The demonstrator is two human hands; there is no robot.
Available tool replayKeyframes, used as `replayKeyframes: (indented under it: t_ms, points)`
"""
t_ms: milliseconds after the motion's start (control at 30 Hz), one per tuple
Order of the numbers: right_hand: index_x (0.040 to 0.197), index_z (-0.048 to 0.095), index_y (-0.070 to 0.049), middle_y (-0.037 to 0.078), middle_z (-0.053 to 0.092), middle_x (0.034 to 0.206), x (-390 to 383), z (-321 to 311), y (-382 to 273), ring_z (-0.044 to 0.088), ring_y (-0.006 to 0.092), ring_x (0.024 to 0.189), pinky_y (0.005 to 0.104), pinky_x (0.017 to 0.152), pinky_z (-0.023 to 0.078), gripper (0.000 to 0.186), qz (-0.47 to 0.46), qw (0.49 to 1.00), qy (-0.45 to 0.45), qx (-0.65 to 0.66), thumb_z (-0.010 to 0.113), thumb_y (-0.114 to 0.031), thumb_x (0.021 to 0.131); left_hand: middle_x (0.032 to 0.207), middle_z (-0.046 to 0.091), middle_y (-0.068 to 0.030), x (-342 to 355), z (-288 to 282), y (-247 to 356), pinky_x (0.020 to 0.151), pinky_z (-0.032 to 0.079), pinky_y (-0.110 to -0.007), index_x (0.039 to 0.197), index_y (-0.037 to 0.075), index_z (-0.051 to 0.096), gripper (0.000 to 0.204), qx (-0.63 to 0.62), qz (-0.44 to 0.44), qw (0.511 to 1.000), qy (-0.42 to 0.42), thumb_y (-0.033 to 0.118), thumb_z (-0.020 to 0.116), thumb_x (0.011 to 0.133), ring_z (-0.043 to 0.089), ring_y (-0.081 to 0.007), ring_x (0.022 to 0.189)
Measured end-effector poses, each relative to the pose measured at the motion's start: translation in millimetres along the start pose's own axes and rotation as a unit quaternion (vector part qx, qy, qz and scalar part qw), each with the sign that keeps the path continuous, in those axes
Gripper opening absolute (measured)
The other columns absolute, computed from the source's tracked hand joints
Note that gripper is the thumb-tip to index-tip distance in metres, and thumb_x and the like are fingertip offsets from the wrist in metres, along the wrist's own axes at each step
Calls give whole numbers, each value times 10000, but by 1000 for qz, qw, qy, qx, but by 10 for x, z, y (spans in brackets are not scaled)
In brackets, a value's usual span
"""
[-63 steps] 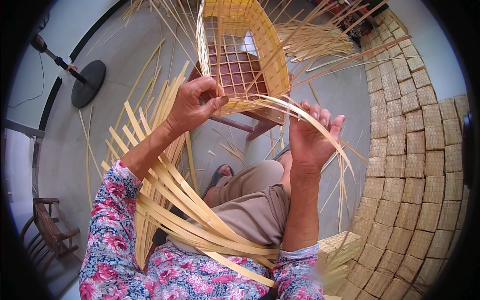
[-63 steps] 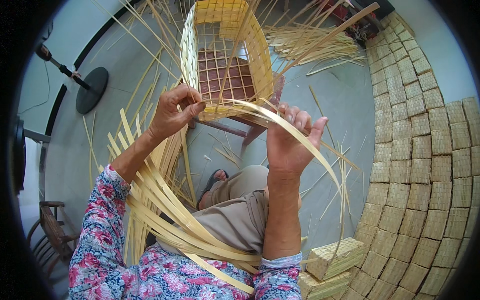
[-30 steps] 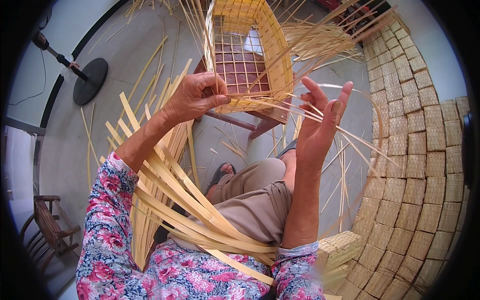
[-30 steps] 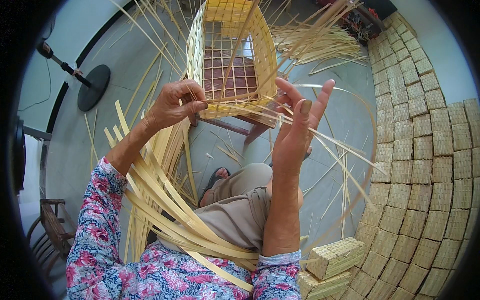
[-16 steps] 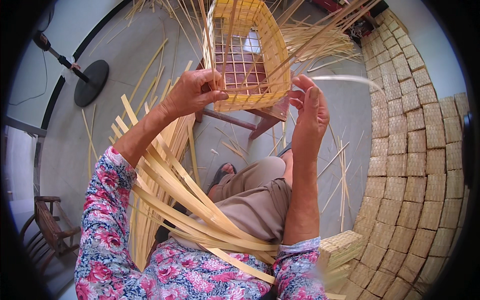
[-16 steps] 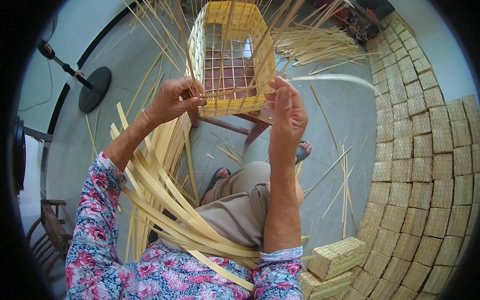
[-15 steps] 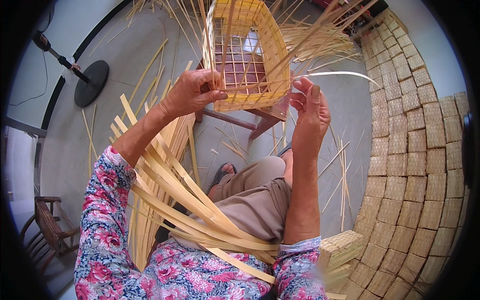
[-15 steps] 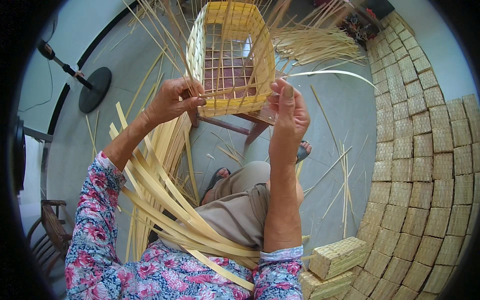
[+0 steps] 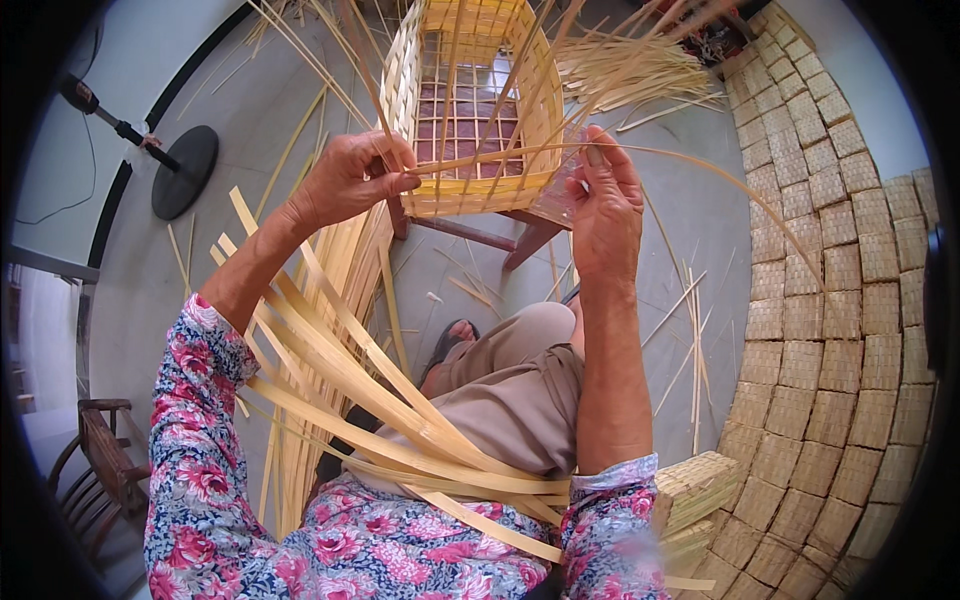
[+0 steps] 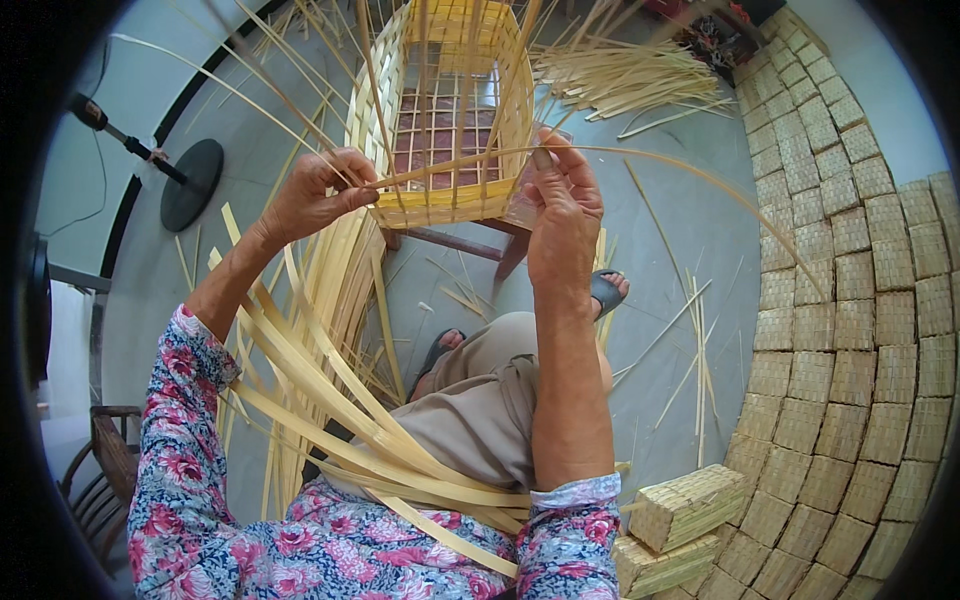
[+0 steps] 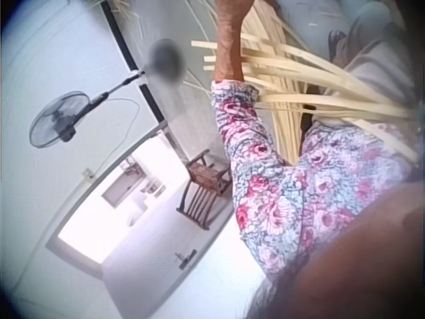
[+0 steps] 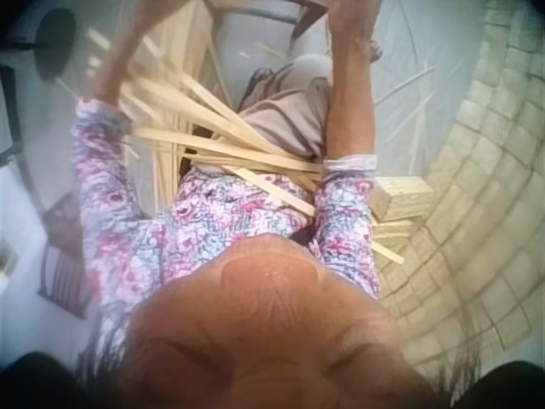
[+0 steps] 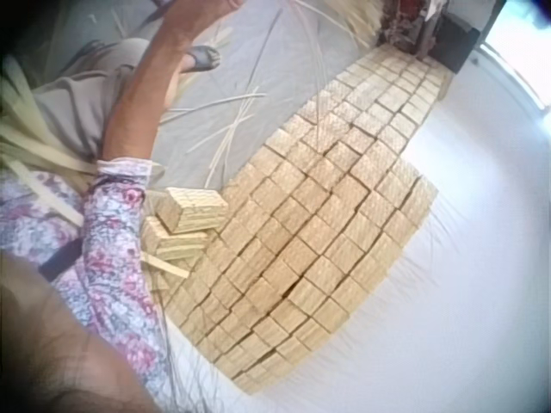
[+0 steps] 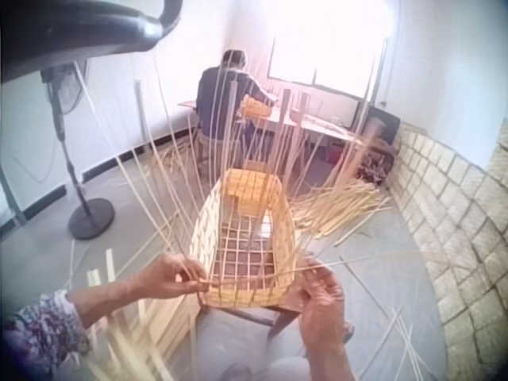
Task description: The person weaves thin bamboo strips into a basket frame by hand, interlacing them through vertical supports to build up the sides. The basket is held on a small wooden stool while the person sits and works continuously.
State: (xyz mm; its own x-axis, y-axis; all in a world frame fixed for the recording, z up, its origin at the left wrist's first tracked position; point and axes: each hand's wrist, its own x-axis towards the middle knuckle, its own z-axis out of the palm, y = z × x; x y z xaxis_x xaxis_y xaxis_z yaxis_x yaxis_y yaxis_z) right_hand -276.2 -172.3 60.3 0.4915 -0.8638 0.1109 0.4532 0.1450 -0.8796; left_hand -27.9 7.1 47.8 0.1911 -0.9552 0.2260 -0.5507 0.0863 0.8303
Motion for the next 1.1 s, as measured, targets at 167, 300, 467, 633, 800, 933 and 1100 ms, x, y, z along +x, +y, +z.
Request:
replayKeyframes:
  t_ms: [167,300,467,633,800,933,1100]
  points:
    - [1250,661,-96,23,677,1228,-41,49,-18,601,63,902,222,768,479,276,-36,999,-25,25,669,-122,975,821,601,30,-30,-39,-23,627,464,-210,962,46,676,180,5,-19,1000,-2,208,748,930,550,-37,718]
    - [1150,676,-90,25,700,1163,-17,-18,10,615,85,877,241,771,493,180,-5,999,20,29,671,-130,975,824,609,21,-28,-24,13,620,469,-216,971,45,672,204,20,-2,1000,6,228,752,928,562,-43,717]
    - [1101,683,-88,23,724,1079,-20,-39,21,624,97,847,254,765,504,143,7,997,57,53,679,-146,970,821,618,10,-11,-1,45,601,475,-225,970,49,671,222,46,6,999,9,247,758,923,578,-52,707]
    - [1094,685,-86,21,723,1072,-23,7,2,620,98,830,251,754,499,139,-4,997,46,58,675,-158,975,800,612,17,-14,-5,-9,592,466,-219,961,48,670,208,35,18,999,14,232,760,923,566,-51,682]
    - [1076,684,-90,17,725,1057,-33,-28,26,619,94,829,250,751,488,122,-3,997,60,57,678,-156,973,824,604,18,-5,-7,42,584,453,-208,953,41,667,191,46,3,999,8,206,758,921,558,-40,692]
    - [1062,682,-93,7,721,1015,-42,-72,35,622,96,829,250,757,484,105,5,996,49,71,678,-147,973,827,601,19,6,-14,28,585,452,-201,949,38,663,190,45,3,999,7,197,763,916,557,-37,695]
    - [1055,673,-102,-1,705,977,-24,-111,91,633,102,847,260,755,497,80,1,995,58,80,666,-126,979,821,601,14,10,10,45,596,470,-200,944,31,660,193,43,12,999,10,189,768,909,565,-41,701]
